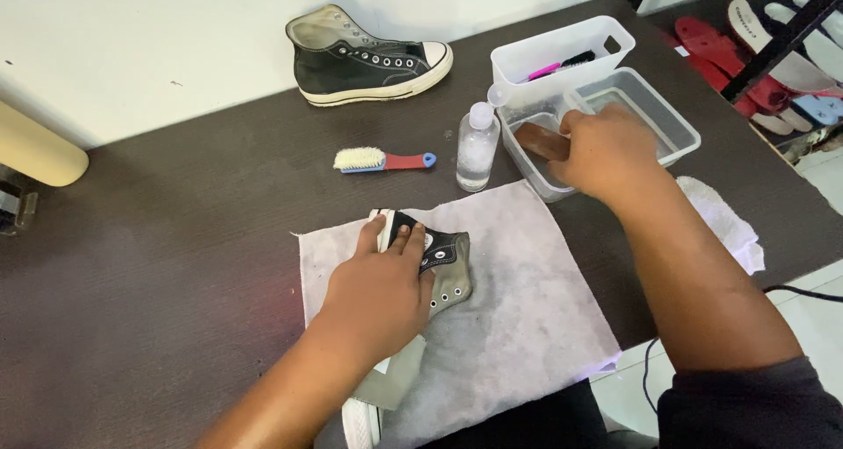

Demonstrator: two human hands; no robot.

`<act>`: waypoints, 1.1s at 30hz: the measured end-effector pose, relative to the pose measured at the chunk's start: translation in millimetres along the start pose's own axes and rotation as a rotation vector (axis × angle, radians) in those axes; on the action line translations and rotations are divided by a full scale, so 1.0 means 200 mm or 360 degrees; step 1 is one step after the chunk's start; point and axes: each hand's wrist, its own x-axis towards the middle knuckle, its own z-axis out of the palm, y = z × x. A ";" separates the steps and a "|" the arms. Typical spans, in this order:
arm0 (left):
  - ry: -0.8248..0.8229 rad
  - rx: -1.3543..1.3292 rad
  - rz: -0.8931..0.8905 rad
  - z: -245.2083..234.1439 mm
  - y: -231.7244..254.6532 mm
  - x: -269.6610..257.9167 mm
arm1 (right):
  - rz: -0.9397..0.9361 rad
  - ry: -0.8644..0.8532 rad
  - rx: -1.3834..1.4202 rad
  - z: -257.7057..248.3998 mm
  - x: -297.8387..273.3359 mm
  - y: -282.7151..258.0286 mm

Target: The person scrubs a black high-top sneaker with a brush, applies liquid from a bottle, and continues scrubbing the upper and toe areas. The shoe is repositioned during the process, and a cloth is used to wipe the surface.

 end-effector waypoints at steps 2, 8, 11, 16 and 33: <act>0.0009 -0.0006 -0.0008 0.01 0.00 0.00 | 0.0005 -0.0029 0.0008 0.04 0.02 0.01; 0.0027 -0.0003 -0.0007 0.01 0.00 0.00 | 0.0021 -0.0090 0.0062 0.02 0.01 0.00; 0.0051 -0.0018 -0.0010 0.02 -0.01 -0.01 | 0.0027 -0.0092 0.0201 -0.08 -0.05 -0.02; 0.0030 -0.0031 -0.0031 0.09 -0.03 0.03 | 0.0060 0.0000 0.0581 -0.17 -0.13 -0.01; 0.0103 -0.0161 -0.0095 0.20 -0.06 0.09 | 0.0086 0.0594 0.1026 -0.07 -0.08 0.10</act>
